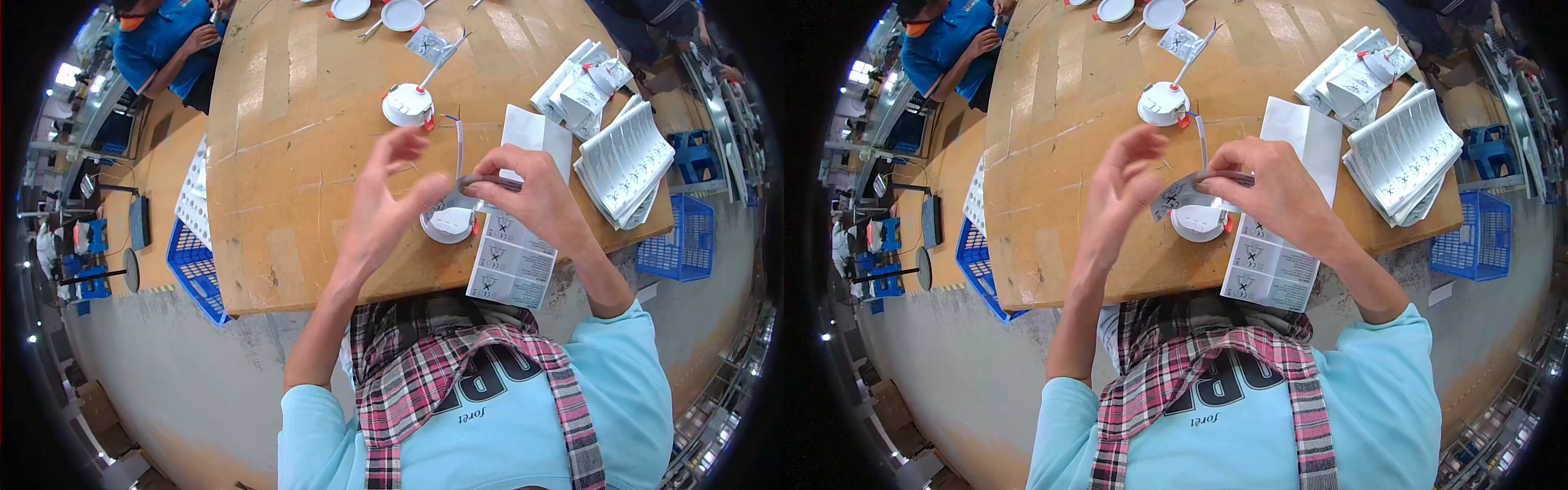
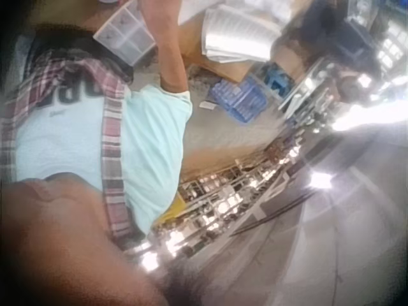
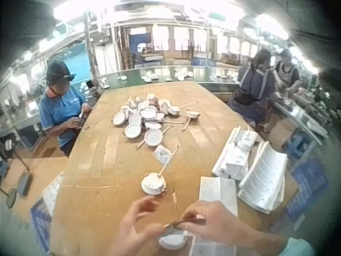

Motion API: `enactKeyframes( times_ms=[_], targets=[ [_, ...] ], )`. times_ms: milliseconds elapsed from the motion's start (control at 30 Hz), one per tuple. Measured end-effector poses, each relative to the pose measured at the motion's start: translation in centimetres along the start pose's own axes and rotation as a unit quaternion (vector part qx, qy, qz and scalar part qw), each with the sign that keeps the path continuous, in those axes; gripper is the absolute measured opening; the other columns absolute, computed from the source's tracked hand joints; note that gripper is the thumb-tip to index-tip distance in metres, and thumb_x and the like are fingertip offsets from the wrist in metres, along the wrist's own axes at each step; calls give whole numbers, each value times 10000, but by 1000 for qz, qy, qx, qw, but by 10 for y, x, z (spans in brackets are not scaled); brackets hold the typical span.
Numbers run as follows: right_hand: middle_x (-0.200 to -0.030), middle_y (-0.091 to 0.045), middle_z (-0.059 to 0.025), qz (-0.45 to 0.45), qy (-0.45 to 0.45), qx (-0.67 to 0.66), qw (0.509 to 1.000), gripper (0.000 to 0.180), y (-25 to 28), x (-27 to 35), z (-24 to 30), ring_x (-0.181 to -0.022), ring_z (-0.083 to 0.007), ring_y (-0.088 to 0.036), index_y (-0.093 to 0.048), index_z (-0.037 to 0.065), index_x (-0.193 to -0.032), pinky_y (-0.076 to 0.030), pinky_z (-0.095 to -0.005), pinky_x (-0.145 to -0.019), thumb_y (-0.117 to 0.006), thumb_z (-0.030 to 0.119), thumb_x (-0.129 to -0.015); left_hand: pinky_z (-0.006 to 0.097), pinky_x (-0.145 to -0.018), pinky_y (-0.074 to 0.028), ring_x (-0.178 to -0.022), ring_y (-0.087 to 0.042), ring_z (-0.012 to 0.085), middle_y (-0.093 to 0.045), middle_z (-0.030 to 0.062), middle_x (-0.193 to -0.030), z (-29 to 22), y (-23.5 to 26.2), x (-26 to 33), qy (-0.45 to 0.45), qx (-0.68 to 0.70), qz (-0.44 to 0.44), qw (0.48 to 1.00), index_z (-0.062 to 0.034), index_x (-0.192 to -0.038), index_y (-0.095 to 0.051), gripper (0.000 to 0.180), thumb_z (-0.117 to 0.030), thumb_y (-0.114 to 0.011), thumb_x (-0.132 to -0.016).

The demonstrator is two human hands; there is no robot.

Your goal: The recorder is assembling circular LED light fixtures by applying labels and connecting components on a factory assembly line.

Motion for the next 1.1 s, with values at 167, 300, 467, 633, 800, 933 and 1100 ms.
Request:
enactKeyframes(
  times_ms=[167,300,467,633,800,933,1100],
  targets=[
    [-822,-633,-151,16,10,-12,1000,199,0,0,2,-725,-221,-621,-670,-21,-912,-492,-313,-662,-691,134,-790,368,-913,-430,-949,-606,187,-644,93,-979,9,-21,10,77,-63,106,989,14,-1133,-563,617,-374,-776,-704],
    [-832,-631,-145,-3,36,15,999,198,3,0,0,-750,-219,-629,-668,-15,-928,-506,-308,-694,-688,127,-792,363,-979,-382,-1031,-573,180,-615,91,-1041,3,-29,12,72,-85,133,985,1,-1174,-542,644,-353,-783,-694],
    [-823,-628,-135,-11,36,-15,999,206,3,-3,5,-755,-217,-633,-661,-14,-924,-507,-306,-711,-695,130,-781,289,-816,-448,-882,-587,112,-635,48,-923,15,-24,11,90,-69,111,987,-9,-1044,-595,397,-249,-752,-770],
    [-794,-623,-119,-17,23,-3,1000,196,8,-4,-7,-737,-206,-624,-660,-16,-896,-498,-295,-702,-697,133,-775,203,-654,-442,-755,-561,44,-631,-2,-807,34,-22,6,127,10,84,988,-18,-904,-619,145,-131,-691,-848],
    [-778,-634,-114,-40,9,-12,999,185,9,-12,-28,-728,-181,-622,-661,-28,-873,-488,-283,-692,-690,130,-781,209,-714,-460,-802,-573,55,-635,8,-865,45,-27,-1,117,61,56,990,-14,-921,-618,159,-134,-693,-847],
    [-794,-650,-120,-41,3,-31,999,181,8,-20,-34,-734,-175,-629,-660,-32,-872,-490,-283,-694,-683,129,-792,213,-741,-464,-823,-576,59,-639,16,-893,52,-28,-7,110,59,43,991,-16,-927,-620,155,-141,-681,-857],
    [-778,-660,-112,-42,-11,-17,999,190,8,-24,-39,-727,-164,-635,-660,-41,-871,-498,-280,-692,-678,136,-802,221,-675,-468,-762,-577,62,-632,23,-818,52,-29,-13,91,49,21,994,4,-906,-611,156,-142,-654,-872]
  ],
)
Point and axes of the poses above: each hand's wrist, its own x-axis away from the middle knuckle, its own y-axis out of the back of the hand, z = x × y, the point moved 8 cm from there along -x, towards the middle knuckle
